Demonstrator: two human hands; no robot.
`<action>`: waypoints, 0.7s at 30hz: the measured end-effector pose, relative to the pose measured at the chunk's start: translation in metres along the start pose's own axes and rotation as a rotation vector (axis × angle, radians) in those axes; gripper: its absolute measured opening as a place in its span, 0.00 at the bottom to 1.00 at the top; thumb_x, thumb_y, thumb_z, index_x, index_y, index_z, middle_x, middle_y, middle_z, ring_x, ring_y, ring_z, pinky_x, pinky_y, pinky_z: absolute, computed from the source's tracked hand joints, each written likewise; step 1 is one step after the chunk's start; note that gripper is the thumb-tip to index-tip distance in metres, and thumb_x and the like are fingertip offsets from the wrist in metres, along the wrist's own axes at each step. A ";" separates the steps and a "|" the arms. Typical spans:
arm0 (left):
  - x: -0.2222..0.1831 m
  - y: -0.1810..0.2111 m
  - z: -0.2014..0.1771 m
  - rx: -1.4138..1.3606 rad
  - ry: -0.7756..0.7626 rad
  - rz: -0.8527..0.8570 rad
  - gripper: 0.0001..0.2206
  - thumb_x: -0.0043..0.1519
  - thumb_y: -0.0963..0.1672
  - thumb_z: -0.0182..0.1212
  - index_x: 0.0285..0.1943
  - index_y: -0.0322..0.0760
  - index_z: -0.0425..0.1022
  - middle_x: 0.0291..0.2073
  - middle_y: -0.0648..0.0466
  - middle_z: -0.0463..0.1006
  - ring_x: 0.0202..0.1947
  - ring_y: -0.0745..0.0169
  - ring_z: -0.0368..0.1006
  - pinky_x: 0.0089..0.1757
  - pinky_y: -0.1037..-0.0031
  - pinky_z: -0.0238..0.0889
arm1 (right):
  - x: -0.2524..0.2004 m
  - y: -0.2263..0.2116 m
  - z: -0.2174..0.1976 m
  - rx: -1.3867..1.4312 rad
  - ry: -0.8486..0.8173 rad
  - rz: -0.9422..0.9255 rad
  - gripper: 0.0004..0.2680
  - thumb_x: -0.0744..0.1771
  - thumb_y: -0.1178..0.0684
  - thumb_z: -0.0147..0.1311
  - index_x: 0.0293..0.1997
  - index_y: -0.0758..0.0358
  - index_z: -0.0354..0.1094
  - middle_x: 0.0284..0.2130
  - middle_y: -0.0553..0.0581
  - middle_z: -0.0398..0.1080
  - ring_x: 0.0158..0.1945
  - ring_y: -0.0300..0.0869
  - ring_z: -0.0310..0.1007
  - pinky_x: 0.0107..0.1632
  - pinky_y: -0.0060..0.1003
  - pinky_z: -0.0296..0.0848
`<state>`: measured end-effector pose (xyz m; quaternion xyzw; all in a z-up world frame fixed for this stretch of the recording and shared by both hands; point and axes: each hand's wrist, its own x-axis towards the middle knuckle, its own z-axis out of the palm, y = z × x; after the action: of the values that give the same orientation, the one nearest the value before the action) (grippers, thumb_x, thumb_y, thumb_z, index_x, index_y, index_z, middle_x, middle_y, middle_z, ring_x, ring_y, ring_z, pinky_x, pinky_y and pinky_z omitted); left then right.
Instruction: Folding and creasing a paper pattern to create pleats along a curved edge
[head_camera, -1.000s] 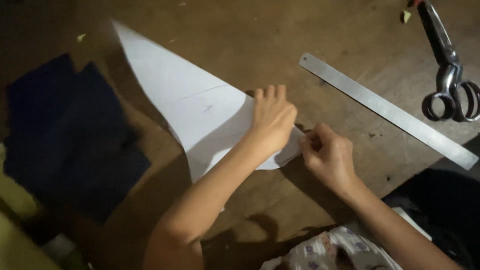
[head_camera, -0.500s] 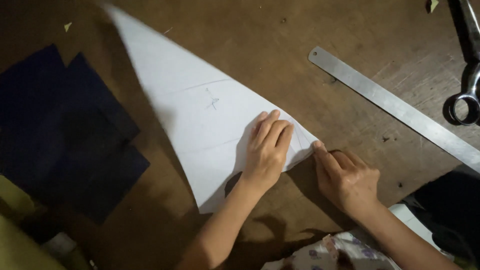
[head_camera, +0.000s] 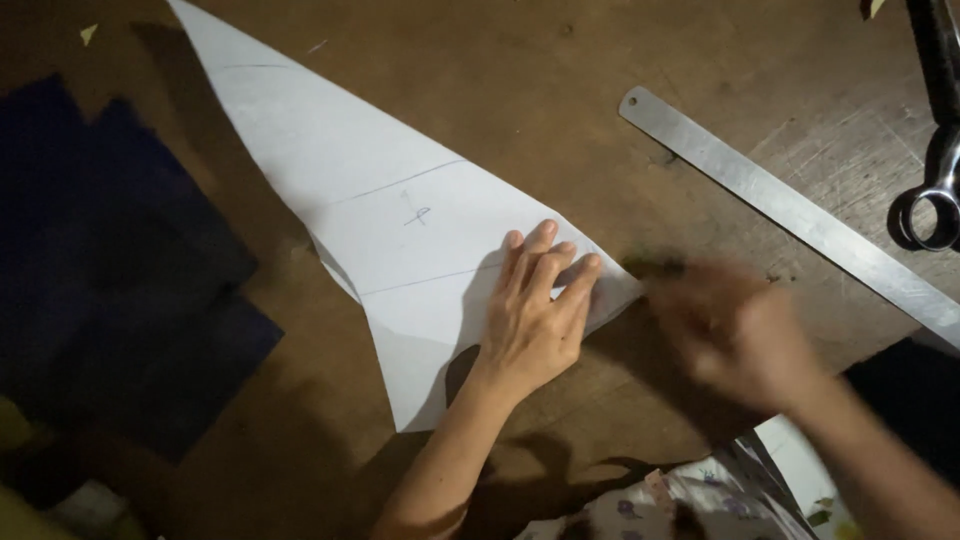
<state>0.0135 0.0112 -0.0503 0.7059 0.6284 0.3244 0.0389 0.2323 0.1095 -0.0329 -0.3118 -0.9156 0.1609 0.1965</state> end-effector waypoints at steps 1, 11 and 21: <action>0.002 0.001 -0.007 -0.035 -0.084 -0.006 0.07 0.62 0.41 0.62 0.45 0.31 0.79 0.51 0.41 0.72 0.67 0.35 0.61 0.66 0.39 0.50 | 0.004 0.018 -0.004 0.124 -0.050 -0.003 0.06 0.67 0.60 0.56 0.29 0.58 0.71 0.31 0.57 0.74 0.33 0.49 0.71 0.35 0.44 0.70; -0.005 -0.002 -0.004 -0.046 -0.041 -0.008 0.14 0.62 0.43 0.66 0.55 0.33 0.77 0.49 0.42 0.71 0.65 0.35 0.63 0.65 0.38 0.53 | 0.084 0.086 0.022 0.025 -0.160 0.216 0.21 0.62 0.61 0.69 0.56 0.74 0.58 0.42 0.71 0.76 0.43 0.69 0.75 0.40 0.59 0.69; -0.003 -0.006 -0.002 -0.114 0.067 0.006 0.05 0.50 0.35 0.59 0.34 0.27 0.76 0.43 0.40 0.69 0.63 0.35 0.64 0.63 0.38 0.58 | 0.033 -0.030 -0.021 0.114 -0.242 0.344 0.07 0.70 0.57 0.55 0.53 0.57 0.73 0.32 0.58 0.71 0.26 0.48 0.68 0.31 0.44 0.65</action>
<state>0.0075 0.0088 -0.0522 0.6933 0.6075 0.3834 0.0571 0.2029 0.1117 0.0063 -0.4303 -0.8552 0.2798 0.0722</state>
